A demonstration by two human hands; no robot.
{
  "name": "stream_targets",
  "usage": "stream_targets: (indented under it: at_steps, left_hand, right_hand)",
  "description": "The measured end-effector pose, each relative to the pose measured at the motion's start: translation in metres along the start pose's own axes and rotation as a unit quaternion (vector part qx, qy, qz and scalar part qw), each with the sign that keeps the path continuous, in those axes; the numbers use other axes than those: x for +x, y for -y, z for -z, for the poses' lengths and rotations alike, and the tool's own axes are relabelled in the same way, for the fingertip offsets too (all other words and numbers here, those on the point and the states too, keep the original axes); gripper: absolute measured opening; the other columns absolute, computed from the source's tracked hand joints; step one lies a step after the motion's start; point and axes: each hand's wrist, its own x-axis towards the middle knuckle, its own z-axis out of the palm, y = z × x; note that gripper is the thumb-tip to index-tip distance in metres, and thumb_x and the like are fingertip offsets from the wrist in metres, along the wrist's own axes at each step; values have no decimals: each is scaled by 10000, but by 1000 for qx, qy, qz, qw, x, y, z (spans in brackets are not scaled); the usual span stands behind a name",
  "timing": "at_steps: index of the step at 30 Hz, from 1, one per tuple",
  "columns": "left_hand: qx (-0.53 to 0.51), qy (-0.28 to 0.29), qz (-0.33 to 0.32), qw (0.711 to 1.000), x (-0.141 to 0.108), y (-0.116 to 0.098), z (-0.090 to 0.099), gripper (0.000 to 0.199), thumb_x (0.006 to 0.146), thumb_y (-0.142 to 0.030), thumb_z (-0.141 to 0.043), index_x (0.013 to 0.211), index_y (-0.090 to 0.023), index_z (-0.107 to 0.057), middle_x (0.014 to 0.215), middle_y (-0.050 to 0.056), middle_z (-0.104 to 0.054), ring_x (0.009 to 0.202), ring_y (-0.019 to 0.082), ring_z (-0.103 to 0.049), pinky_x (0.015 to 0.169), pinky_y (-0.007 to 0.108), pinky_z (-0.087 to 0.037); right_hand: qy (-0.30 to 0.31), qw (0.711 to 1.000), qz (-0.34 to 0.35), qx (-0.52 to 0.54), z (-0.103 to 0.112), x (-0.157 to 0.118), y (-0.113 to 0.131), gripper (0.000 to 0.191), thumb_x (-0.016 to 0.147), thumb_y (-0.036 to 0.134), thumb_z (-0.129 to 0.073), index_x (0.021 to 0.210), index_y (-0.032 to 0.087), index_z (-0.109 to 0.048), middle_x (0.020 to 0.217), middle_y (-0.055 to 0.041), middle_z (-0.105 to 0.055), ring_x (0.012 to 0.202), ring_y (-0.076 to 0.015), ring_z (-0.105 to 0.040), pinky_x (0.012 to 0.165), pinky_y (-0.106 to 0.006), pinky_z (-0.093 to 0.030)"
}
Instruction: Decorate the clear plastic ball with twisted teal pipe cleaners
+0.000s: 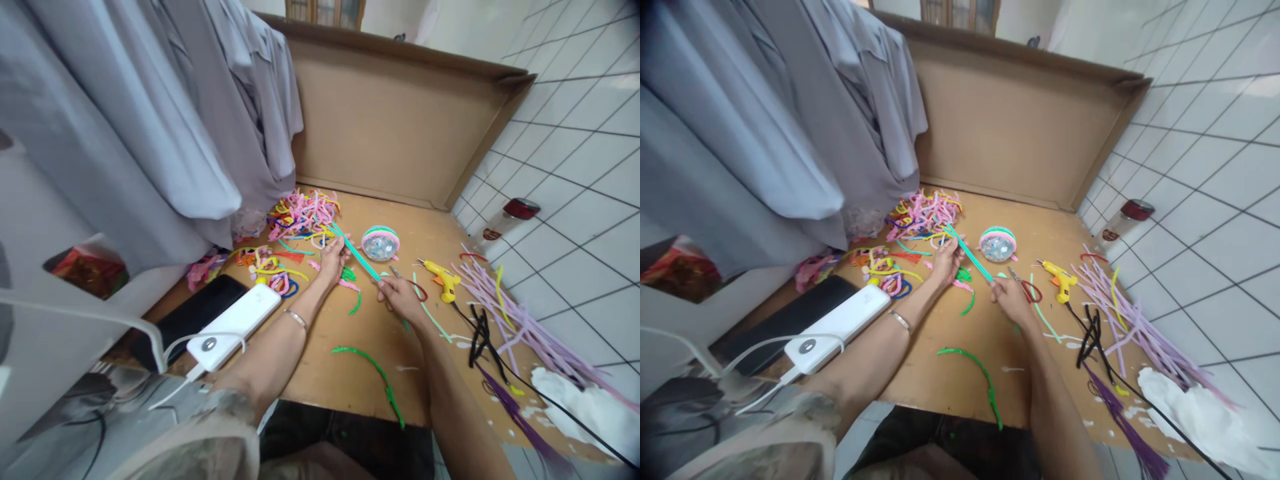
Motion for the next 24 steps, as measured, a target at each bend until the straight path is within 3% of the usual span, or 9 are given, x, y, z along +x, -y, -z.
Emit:
stream_targets:
  at_steps: [11,19,24]
  left_hand:
    - [-24,-9,-14,1000,3,-4,3,314,821,-299,-682,1075,-114,-680,663,18,-655,476,54,-494,464,172,-367]
    - [-56,-15,-32,998,5,-5,3,287,749,-258,-758,1000,-133,-698,641,-31,-602,489,26,-492,461,140,-361]
    - [-77,-32,-40,996,6,-8,3,292,706,-204,-789,979,-147,-706,612,-60,-541,494,12,-476,470,123,-360]
  right_hand:
    - [-6,1000,0,-24,16,-5,7,388,815,508,-436,575,204,-467,505,31,-442,478,-112,-367,498,-242,-282]
    - [25,999,-11,-40,32,0,8,385,804,531,-463,583,217,-452,451,48,-402,427,-106,-338,455,-240,-254]
    - [40,997,-26,-56,45,7,21,361,826,488,-450,575,231,-428,365,54,-392,346,-108,-325,421,-246,-256]
